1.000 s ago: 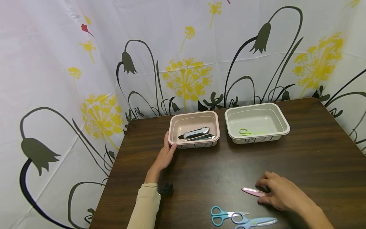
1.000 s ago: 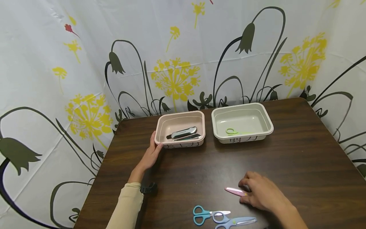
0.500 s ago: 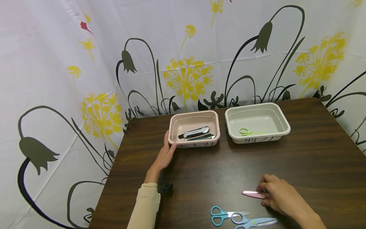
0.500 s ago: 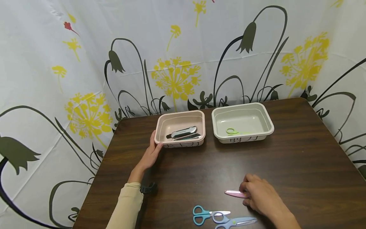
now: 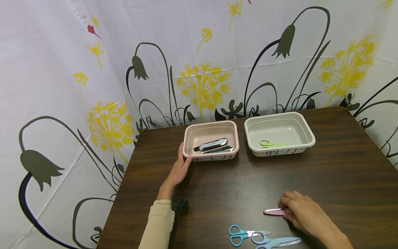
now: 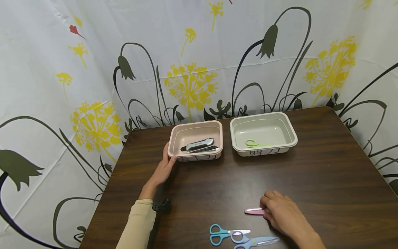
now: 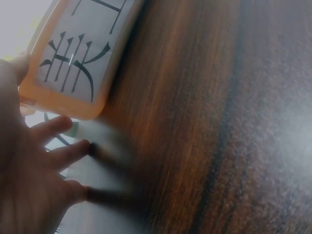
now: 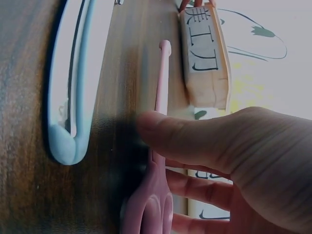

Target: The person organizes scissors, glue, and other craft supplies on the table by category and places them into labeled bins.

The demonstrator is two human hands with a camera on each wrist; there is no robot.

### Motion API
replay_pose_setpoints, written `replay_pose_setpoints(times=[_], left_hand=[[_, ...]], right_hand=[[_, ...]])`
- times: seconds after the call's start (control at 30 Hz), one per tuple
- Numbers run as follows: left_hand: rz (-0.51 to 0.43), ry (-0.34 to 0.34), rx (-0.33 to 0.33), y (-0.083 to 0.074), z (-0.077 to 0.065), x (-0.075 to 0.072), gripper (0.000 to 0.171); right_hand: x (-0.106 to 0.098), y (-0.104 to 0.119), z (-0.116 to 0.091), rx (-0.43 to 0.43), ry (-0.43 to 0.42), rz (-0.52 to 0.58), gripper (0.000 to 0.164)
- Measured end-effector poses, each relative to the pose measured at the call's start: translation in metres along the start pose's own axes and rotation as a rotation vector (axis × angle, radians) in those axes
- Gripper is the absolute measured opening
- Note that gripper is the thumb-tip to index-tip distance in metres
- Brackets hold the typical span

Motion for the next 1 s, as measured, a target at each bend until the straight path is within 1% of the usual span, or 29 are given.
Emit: replay_pose_setpoints(times=[0.1,0.2,0.27,0.37,0.53,0.67,0.83,0.9,1.0], left_hand=[[-0.005,0.004,-0.014,0.001,-0.001,0.001,0.072],[-0.009,0.010,-0.024,0.002,-0.001,0.001,0.072],[-0.010,0.011,-0.022,0.003,0.000,0.001,0.072],[-0.008,0.007,-0.003,0.002,0.001,0.001,0.072],[-0.007,0.001,0.016,0.000,0.001,0.000,0.072],[-0.008,-0.001,0.015,-0.001,0.001,-0.001,0.072],[-0.008,0.003,0.006,0.000,0.002,0.000,0.072],[-0.011,0.004,0.003,0.001,0.001,0.000,0.072],[-0.011,0.001,0.003,0.001,0.001,0.000,0.072]], right_hand=[[0.000,0.000,0.000,0.001,-0.009,0.000,0.031],[0.001,-0.001,0.000,0.011,0.003,0.000,0.030],[0.001,-0.001,0.001,0.016,0.011,-0.002,0.029],[0.002,-0.002,0.003,0.019,0.023,-0.005,0.027],[0.000,-0.001,0.003,0.005,0.006,-0.013,0.026],[-0.001,-0.001,0.003,0.004,-0.003,-0.016,0.026],[-0.003,-0.002,0.006,0.019,0.017,-0.009,0.025],[-0.006,-0.003,0.008,0.023,0.025,-0.006,0.024],[-0.012,-0.003,0.010,0.019,0.014,-0.014,0.024]])
Point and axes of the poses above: each hand's wrist, its own z-axis towards the middle knuckle, its own x-axis out of the palm, y = z × x, the point moved 6 cm from there along z, towards the middle knuckle, and after that the axes turned 15 degrees about y, right-handed, at the moved point
